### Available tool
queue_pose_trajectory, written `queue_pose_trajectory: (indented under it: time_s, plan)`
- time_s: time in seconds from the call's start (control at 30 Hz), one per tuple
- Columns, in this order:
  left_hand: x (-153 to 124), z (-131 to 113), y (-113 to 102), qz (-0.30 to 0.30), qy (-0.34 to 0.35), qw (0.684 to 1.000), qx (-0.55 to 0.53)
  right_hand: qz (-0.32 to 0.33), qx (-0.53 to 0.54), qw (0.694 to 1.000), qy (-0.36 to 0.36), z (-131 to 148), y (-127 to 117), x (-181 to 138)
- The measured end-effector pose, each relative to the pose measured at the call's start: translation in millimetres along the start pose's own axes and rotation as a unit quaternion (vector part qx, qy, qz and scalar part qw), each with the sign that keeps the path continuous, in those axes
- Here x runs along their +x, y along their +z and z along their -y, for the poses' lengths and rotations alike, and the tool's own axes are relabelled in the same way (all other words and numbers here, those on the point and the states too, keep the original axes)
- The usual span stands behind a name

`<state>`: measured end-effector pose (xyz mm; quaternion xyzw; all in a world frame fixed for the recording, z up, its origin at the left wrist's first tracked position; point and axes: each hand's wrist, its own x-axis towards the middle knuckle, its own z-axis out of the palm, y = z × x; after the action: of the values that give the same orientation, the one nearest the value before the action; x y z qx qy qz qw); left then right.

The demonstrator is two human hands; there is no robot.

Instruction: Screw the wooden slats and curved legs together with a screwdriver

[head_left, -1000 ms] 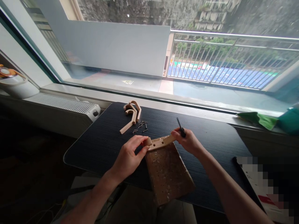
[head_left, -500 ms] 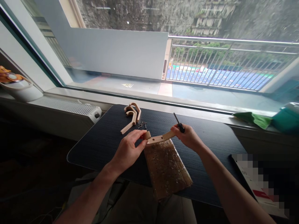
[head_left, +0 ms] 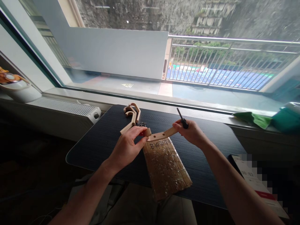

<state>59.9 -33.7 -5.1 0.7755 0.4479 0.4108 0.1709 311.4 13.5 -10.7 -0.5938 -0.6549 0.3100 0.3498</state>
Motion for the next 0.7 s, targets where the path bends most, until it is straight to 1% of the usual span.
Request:
queue_pose_trajectory:
  time_s: [0.17, 0.3, 0.4, 0.53, 0.7]
  plan:
    - [4.9, 0.6, 1.8, 0.003, 0.003, 1.000, 0.009, -0.008, 0.009, 1.000, 0.020, 2.0, 0.5, 4.0]
    - [7.5, 2.4, 3.8, 0.007, 0.002, 1.000, 0.015, -0.001, 0.022, 0.999, 0.038, -1.1, 2.9, 7.1]
    - [5.7, 3.1, 5.0, 0.010, 0.001, 1.000, 0.025, 0.009, 0.012, 0.999, 0.032, -4.5, 3.3, 7.2]
    - [2.4, 0.8, 6.6, 0.028, -0.005, 0.999, 0.034, 0.022, -0.013, 0.999, 0.024, -6.7, 1.3, 5.4]
    - [-1.4, 0.5, 13.4, 0.039, -0.019, 0.999, 0.032, 0.020, -0.023, 0.999, 0.023, -17.3, 6.0, 2.3]
